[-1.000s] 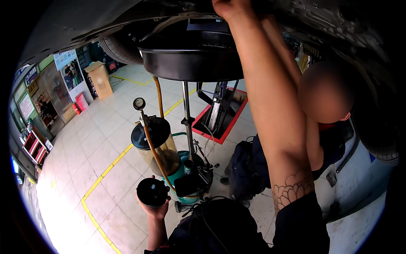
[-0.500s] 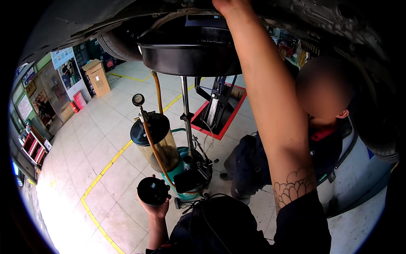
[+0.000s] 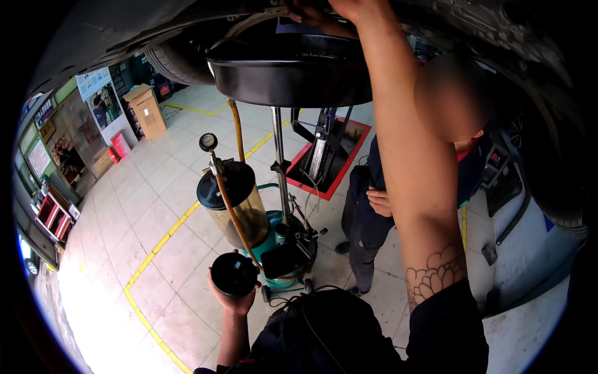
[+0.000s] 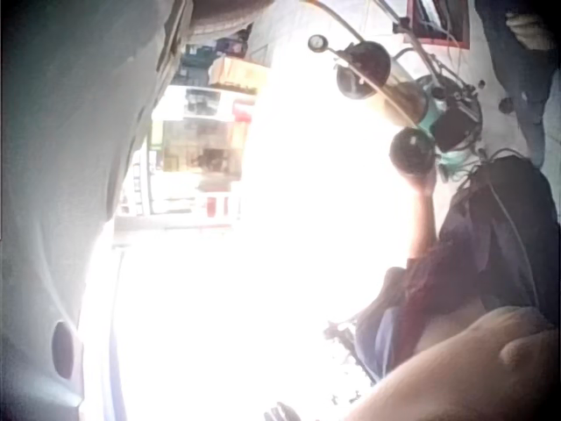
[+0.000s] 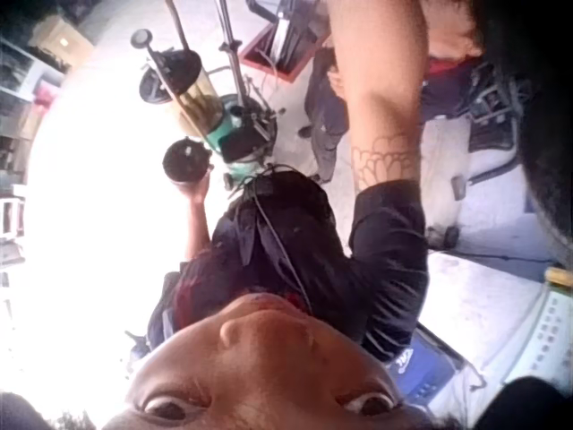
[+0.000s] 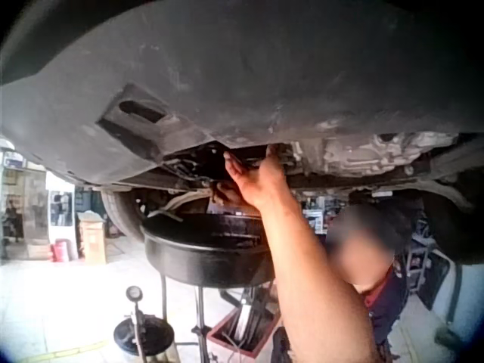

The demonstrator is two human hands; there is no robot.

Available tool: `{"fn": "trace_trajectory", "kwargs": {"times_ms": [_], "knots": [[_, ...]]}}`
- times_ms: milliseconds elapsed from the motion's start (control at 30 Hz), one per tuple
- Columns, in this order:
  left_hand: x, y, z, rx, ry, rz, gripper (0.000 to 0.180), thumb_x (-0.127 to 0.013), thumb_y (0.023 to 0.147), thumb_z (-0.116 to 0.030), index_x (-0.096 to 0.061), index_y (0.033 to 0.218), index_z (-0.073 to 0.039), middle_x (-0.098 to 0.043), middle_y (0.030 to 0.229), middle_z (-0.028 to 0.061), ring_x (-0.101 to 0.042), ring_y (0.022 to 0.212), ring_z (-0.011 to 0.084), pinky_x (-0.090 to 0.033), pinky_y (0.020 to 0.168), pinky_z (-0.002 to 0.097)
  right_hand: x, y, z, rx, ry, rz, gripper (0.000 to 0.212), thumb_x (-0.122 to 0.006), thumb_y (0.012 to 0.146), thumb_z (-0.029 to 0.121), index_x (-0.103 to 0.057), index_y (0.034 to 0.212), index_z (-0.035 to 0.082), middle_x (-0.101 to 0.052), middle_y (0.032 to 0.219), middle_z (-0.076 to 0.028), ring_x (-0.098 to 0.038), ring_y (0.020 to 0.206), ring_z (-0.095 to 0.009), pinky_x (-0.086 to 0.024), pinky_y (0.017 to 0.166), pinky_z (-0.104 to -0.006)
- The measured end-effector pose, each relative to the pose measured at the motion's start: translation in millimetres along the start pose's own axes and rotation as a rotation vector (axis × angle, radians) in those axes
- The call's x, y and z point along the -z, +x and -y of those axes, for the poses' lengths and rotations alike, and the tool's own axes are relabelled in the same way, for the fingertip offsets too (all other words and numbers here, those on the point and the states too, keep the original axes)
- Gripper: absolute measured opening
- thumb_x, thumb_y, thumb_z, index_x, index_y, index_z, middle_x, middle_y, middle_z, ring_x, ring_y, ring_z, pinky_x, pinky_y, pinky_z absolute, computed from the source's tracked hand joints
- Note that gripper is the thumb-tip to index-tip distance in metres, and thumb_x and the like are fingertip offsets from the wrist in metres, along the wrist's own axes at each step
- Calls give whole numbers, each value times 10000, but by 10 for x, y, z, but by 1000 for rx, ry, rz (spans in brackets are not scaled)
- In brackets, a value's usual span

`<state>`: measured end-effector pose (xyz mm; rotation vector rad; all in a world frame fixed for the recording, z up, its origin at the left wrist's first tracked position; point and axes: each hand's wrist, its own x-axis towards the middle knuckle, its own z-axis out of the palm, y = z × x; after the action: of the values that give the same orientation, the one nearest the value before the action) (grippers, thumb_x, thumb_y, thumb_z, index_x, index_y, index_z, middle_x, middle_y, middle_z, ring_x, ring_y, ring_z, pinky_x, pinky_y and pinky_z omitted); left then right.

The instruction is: The person retrieves a white wipe and cleans the interior of a black cylindrical oil filter housing. They then use a small metal tool to scrape residue from the housing before handing the cleaned housing to a coworker under a raised vehicle.

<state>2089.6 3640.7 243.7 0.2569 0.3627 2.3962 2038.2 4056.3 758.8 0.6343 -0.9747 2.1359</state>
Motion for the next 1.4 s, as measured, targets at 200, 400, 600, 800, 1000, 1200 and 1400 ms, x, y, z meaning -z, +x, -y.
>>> {"fn": "trace_trajectory", "kwargs": {"times_ms": [200, 400, 600, 800, 1000, 1200, 1400], "knots": [[-526, 208, -9, 98, 38, -36, 862, -419, 1021, -783, -490, 1581, -131, -628, 1483, 174, -661, 1288, 411, -588, 977, 644, 224, -1440, 46, 676, -918, -114, 711, -634, 1091, 382, -296, 1659, 120, -652, 1261, -186, -722, 1064, -313, -657, 887, -447], [-1136, 434, -45, 190, 45, 189, 890, -338, 1034, -817, -397, 1655, -182, -504, 1627, 135, -520, 1466, 369, -404, 1193, 671, 456, -3792, -1156, 406, -1150, 207, 630, -728, 1019, 270, -504, 1515, -48, -605, 1454, -212, -615, 1332, -311, -512, 1085, -423], [-1480, 579, 111, 223, 109, 231, 883, -355, 1041, -802, -375, 1659, -171, -494, 1628, 142, -514, 1459, 389, -456, 1151, 614, 635, -4739, -1704, 120, -1126, -9, 1042, -828, 920, 511, -314, 1648, -28, -350, 1672, -255, -409, 1538, -386, -417, 1202, -515], [-1853, 516, 152, 204, 329, 393, 988, -573, 973, -774, -302, 1699, -161, -356, 1730, 133, -373, 1577, 368, -342, 1269, 598, 487, -4832, -1398, 256, -1038, -116, 1004, -806, 950, 511, -314, 1632, -39, -366, 1660, -263, -429, 1527, -388, -392, 1213, -538], [-2195, 702, 246, 149, 281, 570, 978, -799, 922, -551, -327, 1668, -130, -428, 1662, 97, -416, 1540, 308, -339, 1271, 522, 209, -4404, -1024, 413, -1238, -61, 973, -811, 967, 404, -291, 1621, -95, -419, 1617, -270, -459, 1498, -375, -361, 1228, -519], [-2771, 1021, 363, -372, 606, 648, 929, -831, 960, -341, -247, 1635, -85, -511, 1508, 111, -519, 1399, 228, -411, 1199, 425, 104, -3564, -728, 607, -849, -5, 858, -783, 984, 197, -288, 1629, -78, -517, 1544, -231, -548, 1408, -311, -419, 1194, -446], [-3335, 1230, 393, -655, 742, 632, 853, -816, 993, -215, -210, 1572, -55, -591, 1356, 113, -585, 1245, 171, -475, 1093, 350, 10, -2932, -581, 501, -409, 156, 838, -714, 1033, 127, -193, 1675, -5, -514, 1554, -177, -519, 1427, -256, -411, 1197, -423]]}}
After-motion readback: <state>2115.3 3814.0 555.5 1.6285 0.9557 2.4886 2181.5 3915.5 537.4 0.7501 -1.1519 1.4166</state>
